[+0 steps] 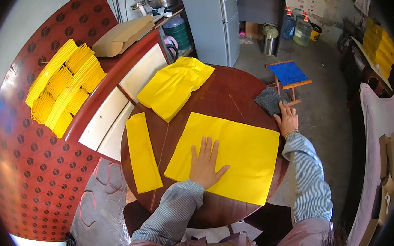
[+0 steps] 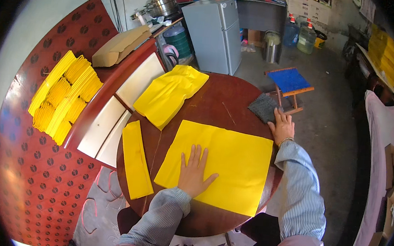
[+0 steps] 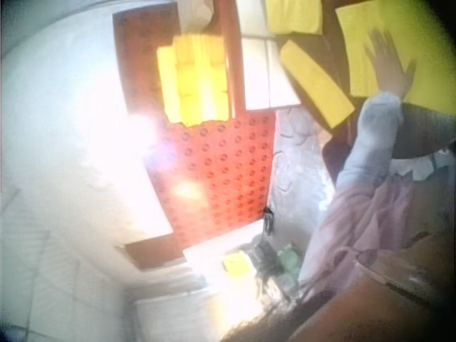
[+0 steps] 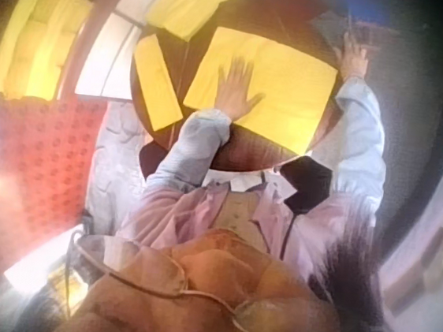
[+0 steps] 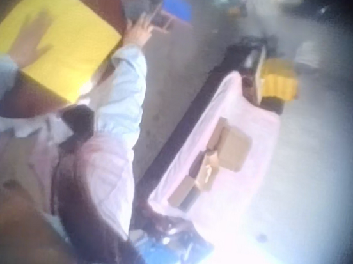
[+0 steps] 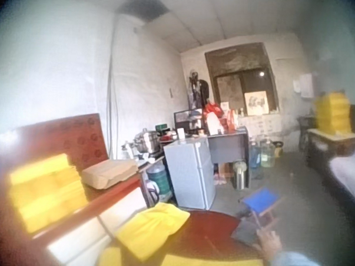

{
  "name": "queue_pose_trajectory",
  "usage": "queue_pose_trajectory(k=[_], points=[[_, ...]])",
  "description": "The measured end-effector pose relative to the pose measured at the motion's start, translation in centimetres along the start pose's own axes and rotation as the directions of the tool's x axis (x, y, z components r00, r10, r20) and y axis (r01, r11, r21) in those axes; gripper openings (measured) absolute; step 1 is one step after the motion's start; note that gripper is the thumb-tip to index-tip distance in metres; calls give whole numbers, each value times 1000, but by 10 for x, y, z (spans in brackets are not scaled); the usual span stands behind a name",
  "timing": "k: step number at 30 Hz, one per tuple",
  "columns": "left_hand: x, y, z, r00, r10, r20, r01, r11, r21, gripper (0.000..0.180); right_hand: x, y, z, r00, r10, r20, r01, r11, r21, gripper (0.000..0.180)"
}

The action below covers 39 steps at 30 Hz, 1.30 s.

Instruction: The person folds yellow fabric sheets on a round wooden table. They align edges, fold the fabric in half, and press the folds flat. The folded pieces are stacked on the table.

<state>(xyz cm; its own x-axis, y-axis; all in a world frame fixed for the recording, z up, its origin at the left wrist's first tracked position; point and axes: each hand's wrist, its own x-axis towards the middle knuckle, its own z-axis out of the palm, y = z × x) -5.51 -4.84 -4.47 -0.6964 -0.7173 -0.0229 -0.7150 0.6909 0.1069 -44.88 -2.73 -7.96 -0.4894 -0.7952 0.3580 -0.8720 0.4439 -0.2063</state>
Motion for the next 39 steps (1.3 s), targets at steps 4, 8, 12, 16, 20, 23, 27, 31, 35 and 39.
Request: queue_pose_trajectory(k=[4,8,12,16,20,23,27,31,35,39], points=[[3,-11,0,999,53,12,-53,998,-28,94,15,19,10,981,-150,-123,132,981,-146,43],[8,-22,-4,988,147,-42,-148,989,-17,95,20,10,-8,998,-46,-37,45,999,-30,38],[5,-9,-36,981,162,-104,-171,982,-79,92,14,-6,-39,1000,9,-3,-9,1000,-18,54],[-39,13,-106,939,193,-286,-345,545,-764,78,-54,-6,-88,986,6,-165,90,820,565,44],[-135,29,-158,681,118,-723,-633,-402,-662,38,-174,-21,-136,999,-44,-10,37,672,740,11],[-169,13,-201,566,95,-819,-290,-907,-306,19,-245,-44,-154,992,-3,126,-100,595,798,8],[-198,49,-232,724,-45,-688,-440,-799,-410,10,-282,-58,-153,989,-135,60,41,640,767,18],[-140,72,-194,793,261,-551,-439,-384,-813,6,-278,-59,-144,927,-373,-45,289,633,718,25],[-98,100,-75,922,-18,-386,-383,84,-920,15,-273,-63,-143,857,-511,-63,406,596,692,29],[-98,100,-7,932,24,-361,-325,494,-807,17,-266,-65,-141,817,-571,-75,473,591,654,29]])
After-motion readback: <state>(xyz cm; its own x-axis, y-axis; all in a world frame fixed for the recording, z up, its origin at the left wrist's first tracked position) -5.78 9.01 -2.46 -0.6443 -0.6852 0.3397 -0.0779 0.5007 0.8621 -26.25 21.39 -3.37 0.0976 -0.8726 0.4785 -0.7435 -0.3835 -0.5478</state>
